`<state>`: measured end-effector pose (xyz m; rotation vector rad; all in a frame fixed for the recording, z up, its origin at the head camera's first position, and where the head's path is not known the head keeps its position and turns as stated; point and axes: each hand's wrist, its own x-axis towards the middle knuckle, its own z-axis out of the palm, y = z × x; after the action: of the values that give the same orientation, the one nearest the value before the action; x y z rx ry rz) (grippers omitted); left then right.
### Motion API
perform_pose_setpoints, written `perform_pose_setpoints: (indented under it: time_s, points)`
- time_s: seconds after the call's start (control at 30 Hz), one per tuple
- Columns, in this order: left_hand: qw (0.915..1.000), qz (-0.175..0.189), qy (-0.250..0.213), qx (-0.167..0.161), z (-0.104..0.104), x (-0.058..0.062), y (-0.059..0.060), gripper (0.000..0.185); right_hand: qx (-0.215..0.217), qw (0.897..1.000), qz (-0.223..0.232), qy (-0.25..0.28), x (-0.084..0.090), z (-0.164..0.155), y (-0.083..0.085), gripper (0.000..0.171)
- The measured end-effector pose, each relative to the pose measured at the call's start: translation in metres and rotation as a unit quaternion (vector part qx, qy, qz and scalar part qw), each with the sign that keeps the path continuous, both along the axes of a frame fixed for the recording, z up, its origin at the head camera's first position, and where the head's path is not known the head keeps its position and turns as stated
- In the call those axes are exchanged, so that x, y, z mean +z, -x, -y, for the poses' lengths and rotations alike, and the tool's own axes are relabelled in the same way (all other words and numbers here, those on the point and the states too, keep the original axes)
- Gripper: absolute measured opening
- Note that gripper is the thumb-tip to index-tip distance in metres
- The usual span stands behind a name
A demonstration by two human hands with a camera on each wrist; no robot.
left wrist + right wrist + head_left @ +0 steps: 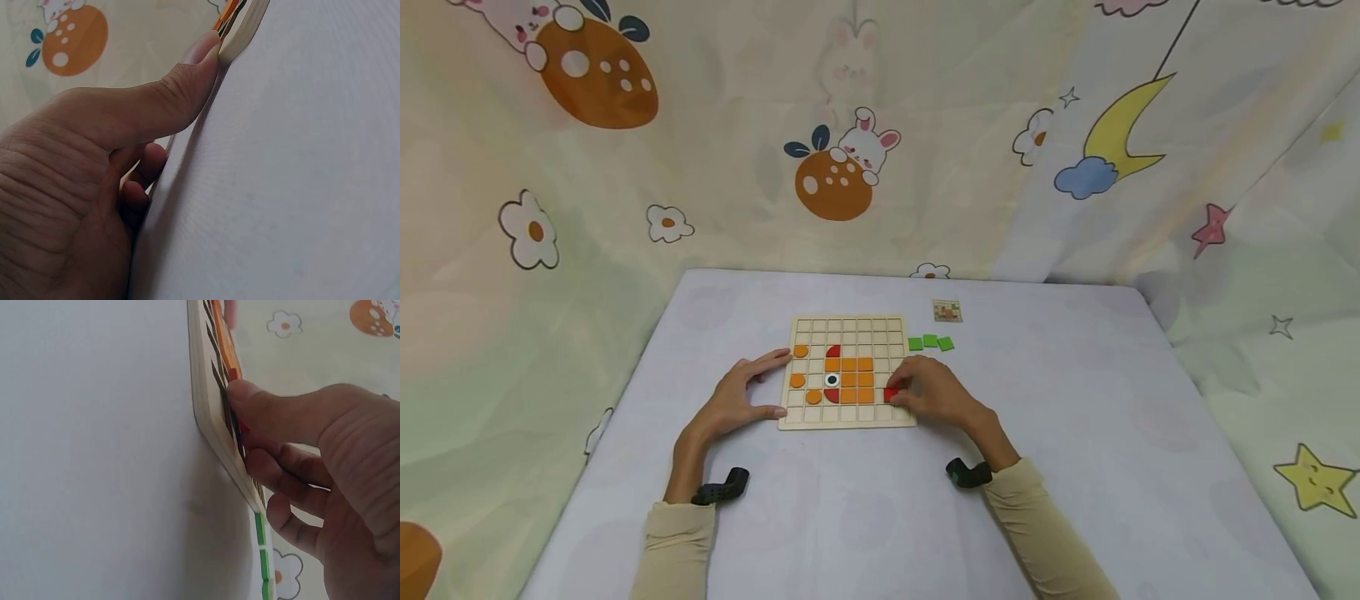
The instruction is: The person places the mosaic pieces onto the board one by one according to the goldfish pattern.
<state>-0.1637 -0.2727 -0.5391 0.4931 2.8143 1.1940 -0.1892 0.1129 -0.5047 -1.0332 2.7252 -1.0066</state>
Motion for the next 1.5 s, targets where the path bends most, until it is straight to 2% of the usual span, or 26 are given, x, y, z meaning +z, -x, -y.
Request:
perform_pose_setpoints:
  time_s: [0.23,0.53,0.67,0.9,1.1,1.27,1.5]
  points:
    - [1.0000,-0.004,0.002,0.000,-0.002,0.001,0.003,0.095,-0.007,1.000,0.005,-0.010,0.008,0.009,-0.002,0.016]
    - [0.9999,0.003,0.008,0.008,0.001,0.002,0.002,0.095,-0.015,0.998,-0.004,-0.065,0.013,0.028,-0.003,0.016]
    - [0.9999,0.007,0.008,0.008,0.001,0.001,0.000,0.095,-0.019,0.996,0.010,-0.087,0.012,0.033,-0.004,0.021]
    - [0.9999,0.009,0.001,0.009,-0.001,0.001,-0.001,0.096,-0.030,0.998,0.026,-0.056,0.009,0.025,-0.005,0.039]
    - [0.9999,0.014,0.000,0.010,-0.002,0.001,-0.001,0.096,-0.100,0.995,0.011,-0.007,0.011,0.004,-0.001,0.048]
    - [0.9998,0.014,0.002,0.013,-0.002,0.000,-0.001,0.095,-0.118,0.993,0.008,0.005,0.010,-0.010,0.001,0.041]
    - [0.9999,0.008,0.006,0.007,-0.003,-0.001,0.001,0.096,-0.084,0.996,0.020,0.023,0.002,-0.009,-0.005,0.029]
